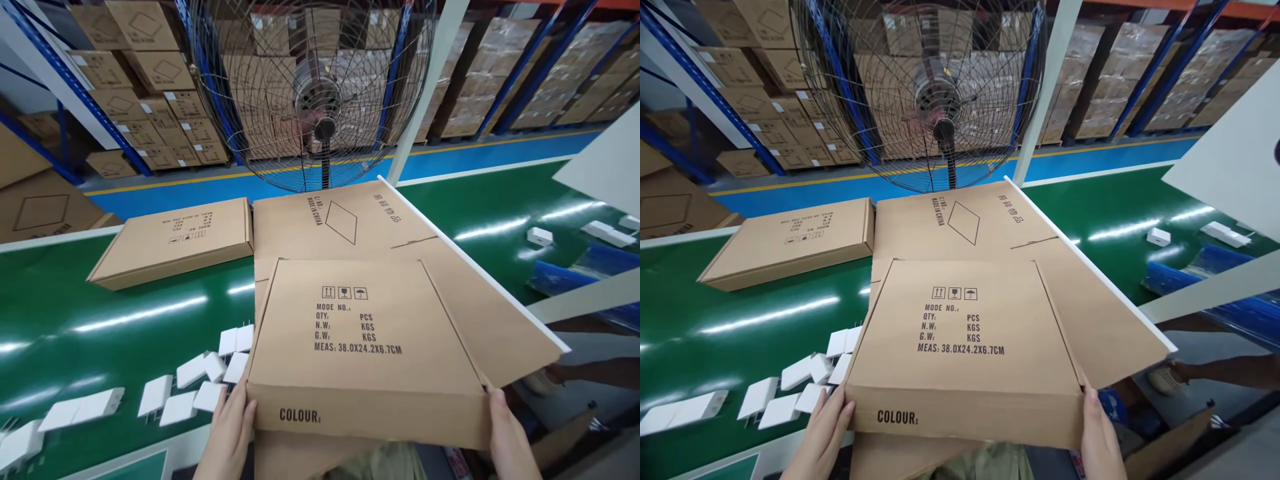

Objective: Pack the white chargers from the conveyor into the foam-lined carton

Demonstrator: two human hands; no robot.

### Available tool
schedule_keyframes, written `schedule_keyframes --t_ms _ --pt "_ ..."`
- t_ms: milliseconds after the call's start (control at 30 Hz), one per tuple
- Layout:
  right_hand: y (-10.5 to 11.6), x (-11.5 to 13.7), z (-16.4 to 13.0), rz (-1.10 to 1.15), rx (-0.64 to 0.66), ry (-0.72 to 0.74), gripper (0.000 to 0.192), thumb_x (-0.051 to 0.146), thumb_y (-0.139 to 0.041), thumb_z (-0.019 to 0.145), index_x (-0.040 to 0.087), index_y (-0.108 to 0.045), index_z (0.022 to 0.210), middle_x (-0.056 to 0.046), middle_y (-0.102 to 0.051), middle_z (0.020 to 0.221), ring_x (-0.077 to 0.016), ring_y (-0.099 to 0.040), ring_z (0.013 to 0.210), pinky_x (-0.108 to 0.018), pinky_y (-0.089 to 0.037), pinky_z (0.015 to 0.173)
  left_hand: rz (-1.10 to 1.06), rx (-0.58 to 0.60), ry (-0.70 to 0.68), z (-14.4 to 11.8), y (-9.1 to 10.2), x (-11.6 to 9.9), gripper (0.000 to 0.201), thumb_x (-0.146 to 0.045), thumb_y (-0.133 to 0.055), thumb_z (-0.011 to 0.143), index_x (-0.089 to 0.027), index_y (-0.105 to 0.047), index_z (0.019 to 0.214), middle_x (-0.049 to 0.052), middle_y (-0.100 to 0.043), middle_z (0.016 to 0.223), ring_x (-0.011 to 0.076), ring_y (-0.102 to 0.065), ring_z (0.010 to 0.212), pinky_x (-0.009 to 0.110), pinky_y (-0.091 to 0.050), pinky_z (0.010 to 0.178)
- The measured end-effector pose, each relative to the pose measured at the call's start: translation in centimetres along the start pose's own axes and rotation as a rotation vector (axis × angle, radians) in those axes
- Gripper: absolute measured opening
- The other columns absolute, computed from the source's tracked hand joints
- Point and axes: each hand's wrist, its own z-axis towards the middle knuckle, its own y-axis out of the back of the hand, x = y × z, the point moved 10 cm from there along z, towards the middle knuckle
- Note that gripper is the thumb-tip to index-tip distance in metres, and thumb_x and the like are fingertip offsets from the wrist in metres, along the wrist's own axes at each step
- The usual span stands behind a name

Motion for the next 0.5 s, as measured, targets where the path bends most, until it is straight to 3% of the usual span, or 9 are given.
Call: schedule_keyframes --t_ms 200,367,500 --pt "0.6 -0.2 0.2 0.022 0.018 -0.037 0.081 0.072 -0.023 0.076 0.012 -0.049 0.123 -0.012 -0.048 0.129 -0.0312 -0.030 0.126 -0.047 -0.018 0.108 0.024 0.003 0.048 -0.1 -0.3 0.4 0.046 -0.030 -0.021 0.091 -0.019 -0.030 0.134 0.009 -0.050 0.126 0.0212 -0.042 0.121 0.045 -0.018 0.109" --pt "0.8 1.8 -1.0 -0.097 -0.023 0.070 0.078 0.069 -0.022 0.079 0.012 -0.048 0.125 -0.012 -0.045 0.132 -0.0299 -0.029 0.127 -0.047 -0.016 0.108 0.008 0.043 0.037 -0.2 -0.7 0.4 0.046 -0.029 -0.020 0.091 -0.018 -0.028 0.135 0.011 -0.047 0.129 0.0208 -0.040 0.122 0.046 -0.016 0.109" --pt "-0.5 2.8 -1.1 -0.053 -0.093 0.278 0.078 0.065 -0.017 0.083 0.007 -0.042 0.127 -0.017 -0.045 0.129 -0.0298 -0.034 0.124 -0.048 -0.022 0.105 0.003 0.064 0.023 -0.1 -0.9 0.8 0.047 -0.029 -0.022 0.091 -0.017 -0.026 0.136 0.011 -0.047 0.129 0.0213 -0.040 0.122 0.047 -0.014 0.109"
